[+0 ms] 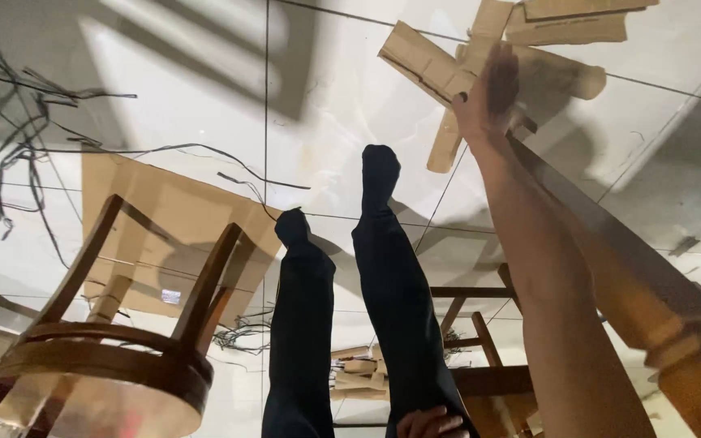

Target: Wrapping a wooden chair leg with black plastic strips

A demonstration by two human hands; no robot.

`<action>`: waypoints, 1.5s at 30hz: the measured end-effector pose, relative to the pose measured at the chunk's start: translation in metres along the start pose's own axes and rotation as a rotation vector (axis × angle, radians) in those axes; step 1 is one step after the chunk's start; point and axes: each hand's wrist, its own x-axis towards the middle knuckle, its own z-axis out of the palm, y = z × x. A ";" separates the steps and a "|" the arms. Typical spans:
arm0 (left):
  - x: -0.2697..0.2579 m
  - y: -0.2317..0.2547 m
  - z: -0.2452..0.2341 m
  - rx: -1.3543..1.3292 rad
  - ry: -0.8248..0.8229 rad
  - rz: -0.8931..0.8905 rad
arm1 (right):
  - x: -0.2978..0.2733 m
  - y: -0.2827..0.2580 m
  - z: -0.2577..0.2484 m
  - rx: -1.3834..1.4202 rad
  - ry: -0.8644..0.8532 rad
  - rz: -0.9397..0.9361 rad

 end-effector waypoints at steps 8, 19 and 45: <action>0.007 0.001 0.025 0.044 0.037 -0.017 | 0.059 0.010 0.051 -0.181 0.165 -0.251; 0.002 0.015 0.018 0.006 0.012 -0.010 | 0.034 0.022 0.011 -0.298 0.373 -0.396; 0.022 0.006 -0.050 -0.441 -0.258 -0.156 | -0.080 -0.028 -0.040 -0.163 0.514 -0.704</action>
